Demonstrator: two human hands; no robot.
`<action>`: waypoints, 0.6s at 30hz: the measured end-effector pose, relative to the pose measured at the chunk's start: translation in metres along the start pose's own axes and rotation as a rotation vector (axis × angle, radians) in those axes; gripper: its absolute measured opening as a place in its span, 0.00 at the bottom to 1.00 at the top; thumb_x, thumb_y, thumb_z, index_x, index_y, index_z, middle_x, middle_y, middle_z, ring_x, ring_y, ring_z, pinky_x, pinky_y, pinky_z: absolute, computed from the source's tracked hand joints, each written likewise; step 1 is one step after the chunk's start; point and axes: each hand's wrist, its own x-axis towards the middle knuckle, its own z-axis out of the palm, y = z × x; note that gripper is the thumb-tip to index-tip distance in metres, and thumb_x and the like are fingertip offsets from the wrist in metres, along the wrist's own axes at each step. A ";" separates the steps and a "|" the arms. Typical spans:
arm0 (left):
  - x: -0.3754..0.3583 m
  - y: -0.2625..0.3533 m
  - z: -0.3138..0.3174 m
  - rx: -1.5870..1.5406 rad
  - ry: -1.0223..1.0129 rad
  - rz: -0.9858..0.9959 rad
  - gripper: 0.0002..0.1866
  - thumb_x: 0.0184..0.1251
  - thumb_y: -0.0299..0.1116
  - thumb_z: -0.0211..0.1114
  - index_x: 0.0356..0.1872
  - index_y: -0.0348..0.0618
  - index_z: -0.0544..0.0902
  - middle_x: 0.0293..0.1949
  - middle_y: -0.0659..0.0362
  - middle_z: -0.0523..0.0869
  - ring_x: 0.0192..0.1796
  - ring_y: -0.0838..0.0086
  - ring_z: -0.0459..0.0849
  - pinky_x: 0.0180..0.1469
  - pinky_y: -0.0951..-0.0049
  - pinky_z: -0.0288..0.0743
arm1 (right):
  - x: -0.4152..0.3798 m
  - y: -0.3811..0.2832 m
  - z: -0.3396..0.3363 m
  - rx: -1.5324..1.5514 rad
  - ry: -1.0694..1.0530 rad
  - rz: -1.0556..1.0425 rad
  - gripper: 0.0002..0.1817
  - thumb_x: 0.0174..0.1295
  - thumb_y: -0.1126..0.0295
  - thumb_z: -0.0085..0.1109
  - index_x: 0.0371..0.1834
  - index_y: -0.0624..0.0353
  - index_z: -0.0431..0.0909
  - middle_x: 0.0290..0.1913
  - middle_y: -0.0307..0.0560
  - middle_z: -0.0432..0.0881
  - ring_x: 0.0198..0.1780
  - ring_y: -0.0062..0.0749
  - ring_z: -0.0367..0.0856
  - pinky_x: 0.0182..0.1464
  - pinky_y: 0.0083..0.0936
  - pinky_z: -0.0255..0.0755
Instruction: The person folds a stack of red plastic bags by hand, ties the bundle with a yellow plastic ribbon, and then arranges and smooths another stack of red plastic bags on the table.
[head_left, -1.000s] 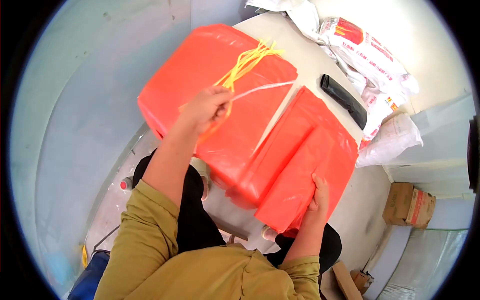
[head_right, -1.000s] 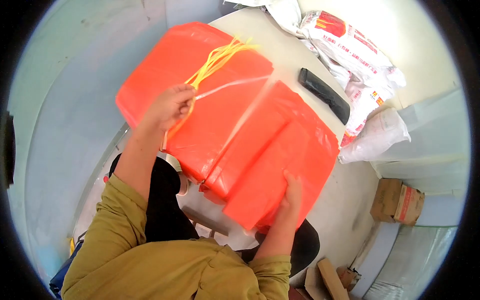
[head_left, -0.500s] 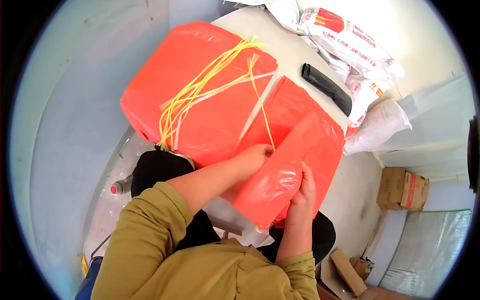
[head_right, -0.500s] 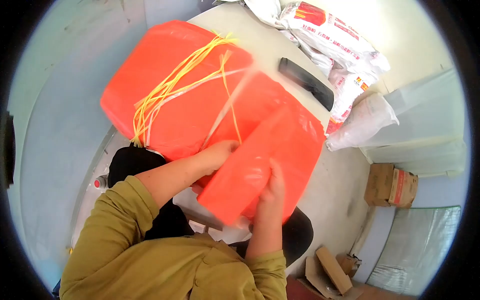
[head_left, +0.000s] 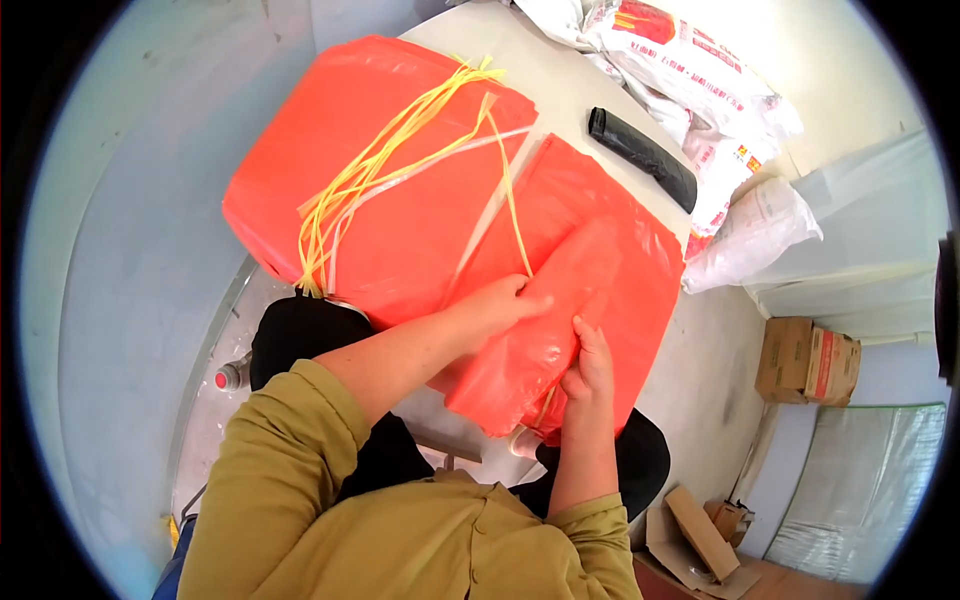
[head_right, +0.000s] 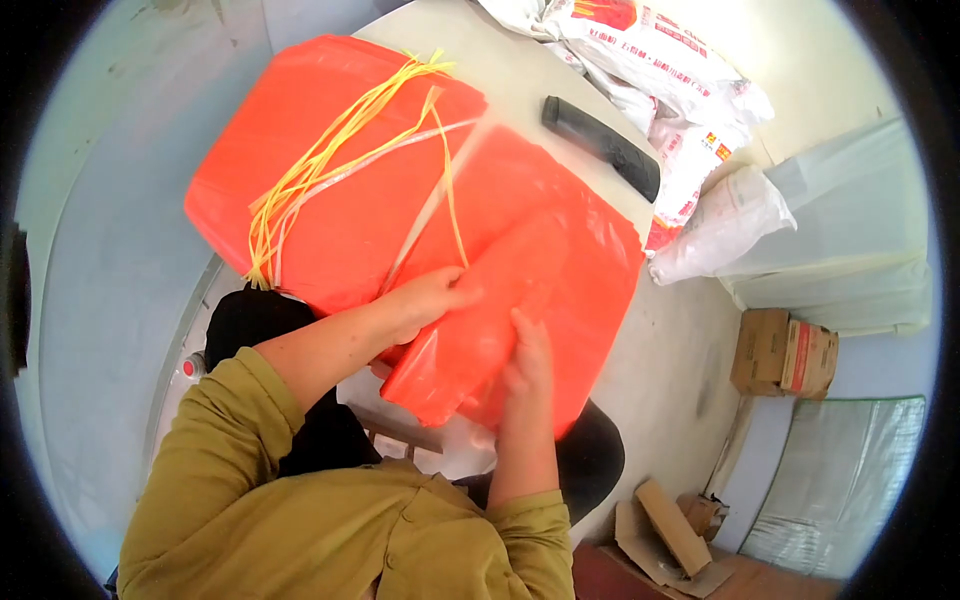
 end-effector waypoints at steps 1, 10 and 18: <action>-0.002 0.000 0.003 0.136 0.037 0.014 0.25 0.77 0.30 0.64 0.71 0.34 0.71 0.67 0.49 0.80 0.67 0.63 0.81 0.68 0.63 0.77 | 0.001 0.002 0.000 -0.059 0.005 -0.036 0.25 0.74 0.70 0.59 0.72 0.62 0.70 0.66 0.51 0.80 0.64 0.42 0.81 0.67 0.40 0.77; 0.008 0.001 -0.003 0.137 0.083 0.000 0.30 0.72 0.25 0.67 0.72 0.34 0.68 0.66 0.49 0.79 0.67 0.62 0.81 0.70 0.59 0.77 | -0.023 -0.006 0.007 -0.139 -0.020 0.116 0.24 0.81 0.55 0.51 0.71 0.60 0.72 0.65 0.48 0.80 0.61 0.35 0.81 0.62 0.33 0.77; 0.012 -0.002 0.002 0.257 0.186 0.041 0.28 0.71 0.24 0.68 0.69 0.35 0.69 0.65 0.48 0.79 0.66 0.61 0.81 0.69 0.59 0.77 | -0.025 -0.022 -0.029 -0.622 -0.096 0.112 0.18 0.81 0.55 0.52 0.55 0.58 0.81 0.36 0.32 0.82 0.30 0.20 0.71 0.35 0.17 0.63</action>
